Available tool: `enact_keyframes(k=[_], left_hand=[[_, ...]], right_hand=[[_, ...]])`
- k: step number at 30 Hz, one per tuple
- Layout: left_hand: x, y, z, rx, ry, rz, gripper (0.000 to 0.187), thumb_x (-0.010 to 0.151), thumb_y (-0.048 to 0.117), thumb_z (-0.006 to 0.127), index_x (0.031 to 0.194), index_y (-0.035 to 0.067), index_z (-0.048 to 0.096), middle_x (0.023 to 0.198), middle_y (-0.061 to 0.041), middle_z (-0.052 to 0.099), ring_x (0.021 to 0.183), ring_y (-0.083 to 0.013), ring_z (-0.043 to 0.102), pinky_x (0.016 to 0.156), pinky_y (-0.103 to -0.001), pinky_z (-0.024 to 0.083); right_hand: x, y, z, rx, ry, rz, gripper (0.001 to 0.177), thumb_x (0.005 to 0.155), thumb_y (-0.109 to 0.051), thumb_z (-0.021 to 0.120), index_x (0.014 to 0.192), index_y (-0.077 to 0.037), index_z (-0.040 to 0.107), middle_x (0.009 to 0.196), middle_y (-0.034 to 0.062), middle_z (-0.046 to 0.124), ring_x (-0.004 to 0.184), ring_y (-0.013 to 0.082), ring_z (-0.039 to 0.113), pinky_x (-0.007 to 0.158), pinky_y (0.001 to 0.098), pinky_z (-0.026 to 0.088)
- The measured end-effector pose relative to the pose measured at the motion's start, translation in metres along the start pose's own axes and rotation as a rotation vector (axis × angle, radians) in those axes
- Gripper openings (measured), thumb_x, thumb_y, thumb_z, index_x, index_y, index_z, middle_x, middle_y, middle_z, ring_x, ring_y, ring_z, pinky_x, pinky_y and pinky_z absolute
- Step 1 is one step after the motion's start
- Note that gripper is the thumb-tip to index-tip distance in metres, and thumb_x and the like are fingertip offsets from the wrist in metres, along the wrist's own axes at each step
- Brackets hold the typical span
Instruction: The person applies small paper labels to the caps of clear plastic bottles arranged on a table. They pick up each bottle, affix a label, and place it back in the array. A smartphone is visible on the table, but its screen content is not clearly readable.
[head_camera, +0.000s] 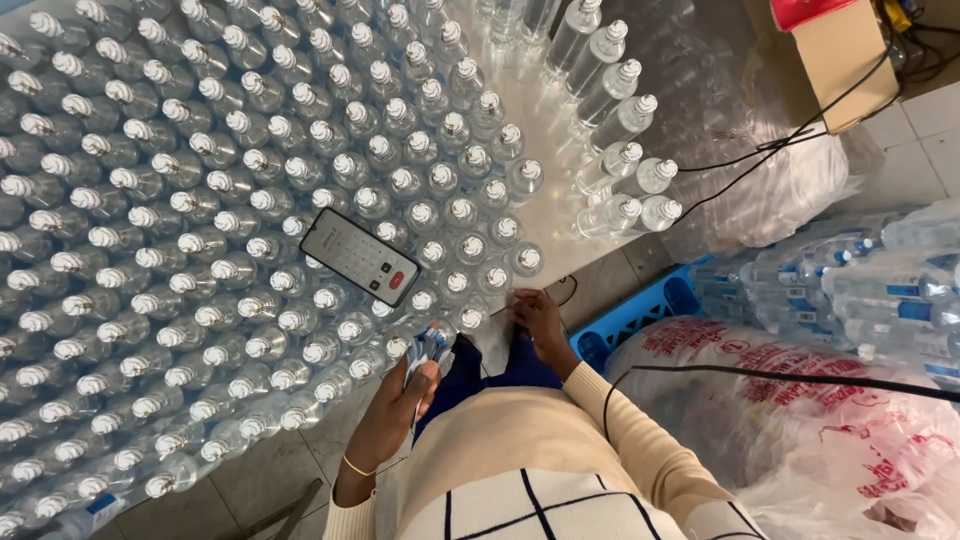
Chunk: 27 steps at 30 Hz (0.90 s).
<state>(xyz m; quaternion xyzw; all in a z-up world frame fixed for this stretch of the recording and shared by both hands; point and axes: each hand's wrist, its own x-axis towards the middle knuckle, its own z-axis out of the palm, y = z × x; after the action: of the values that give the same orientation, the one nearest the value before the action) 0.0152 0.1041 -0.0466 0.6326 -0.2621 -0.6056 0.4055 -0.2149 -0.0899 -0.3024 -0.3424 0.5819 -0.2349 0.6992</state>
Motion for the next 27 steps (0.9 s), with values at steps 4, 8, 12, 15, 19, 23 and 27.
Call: enact_keyframes(k=[4,8,12,15,19,23,27], left_hand=[[0.003,0.002,0.015,-0.028,0.002,0.038,0.052,0.112,0.056,0.043,0.084,0.013,0.045,0.074,0.001,0.04,0.063,-0.0123,0.039,0.065,-0.033,0.036],[0.009,0.009,0.035,-0.055,0.03,0.048,0.044,0.11,0.052,0.041,0.133,0.016,0.053,0.078,0.001,0.046,0.062,-0.0113,0.04,0.062,-0.03,0.041],[0.015,0.008,0.063,-0.13,0.062,0.072,0.075,0.108,0.054,0.04,0.175,0.022,0.031,0.082,0.001,0.045,0.061,-0.0111,0.037,0.061,-0.03,0.041],[0.018,0.018,0.089,-0.161,0.106,0.104,0.078,0.107,0.057,0.039,0.174,0.019,0.033,0.082,0.001,0.046,0.06,-0.0103,0.039,0.058,-0.028,0.042],[0.031,0.02,0.126,-0.205,0.147,0.081,0.069,0.105,0.059,0.042,0.159,0.017,0.053,0.079,0.001,0.045,0.059,-0.0097,0.036,0.054,-0.03,0.038],[0.044,0.027,0.16,-0.222,0.18,0.062,0.044,0.108,0.056,0.045,0.128,0.018,0.047,0.079,0.001,0.047,0.06,-0.0098,0.04,0.055,-0.029,0.039],[0.054,0.037,0.184,-0.16,0.191,0.04,0.053,0.107,0.062,0.043,0.089,0.013,0.05,0.077,0.001,0.045,0.062,-0.0106,0.04,0.06,-0.03,0.04]], right_hand=[[0.018,0.025,0.005,0.063,-0.042,-0.07,0.029,0.091,-0.011,0.086,0.116,0.0,0.074,0.109,0.0179,0.079,0.102,0.0277,0.076,0.086,0.038,0.066],[0.009,0.008,0.0,-0.07,-0.222,-0.045,0.035,0.098,-0.019,0.079,0.128,-0.004,0.071,0.121,0.0144,0.079,0.114,0.0268,0.077,0.096,0.0394,0.066],[0.027,0.02,-0.023,-0.024,-0.384,-0.001,0.035,0.101,-0.004,0.069,0.136,-0.003,0.068,0.122,0.0153,0.079,0.111,0.0298,0.079,0.089,0.0414,0.065],[0.035,-0.008,-0.047,-0.444,-0.336,-0.082,0.022,0.105,-0.007,0.059,0.112,-0.002,0.079,0.103,0.0123,0.085,0.098,0.0217,0.082,0.08,0.0346,0.067],[0.057,-0.026,-0.106,0.15,-0.348,-0.076,0.022,0.108,-0.007,0.066,0.126,0.005,0.069,0.097,0.0185,0.076,0.073,0.0276,0.073,0.062,0.0345,0.062],[0.041,-0.089,-0.133,-0.684,-0.09,-0.582,0.069,0.113,-0.025,0.059,0.169,-0.009,0.022,0.114,0.0102,0.071,0.086,0.0248,0.07,0.069,0.0444,0.059],[0.042,-0.119,-0.129,-0.663,-0.021,-0.504,0.092,0.106,-0.039,0.069,0.174,-0.003,0.018,0.102,0.0077,0.073,0.088,0.0217,0.072,0.073,0.0415,0.061]])
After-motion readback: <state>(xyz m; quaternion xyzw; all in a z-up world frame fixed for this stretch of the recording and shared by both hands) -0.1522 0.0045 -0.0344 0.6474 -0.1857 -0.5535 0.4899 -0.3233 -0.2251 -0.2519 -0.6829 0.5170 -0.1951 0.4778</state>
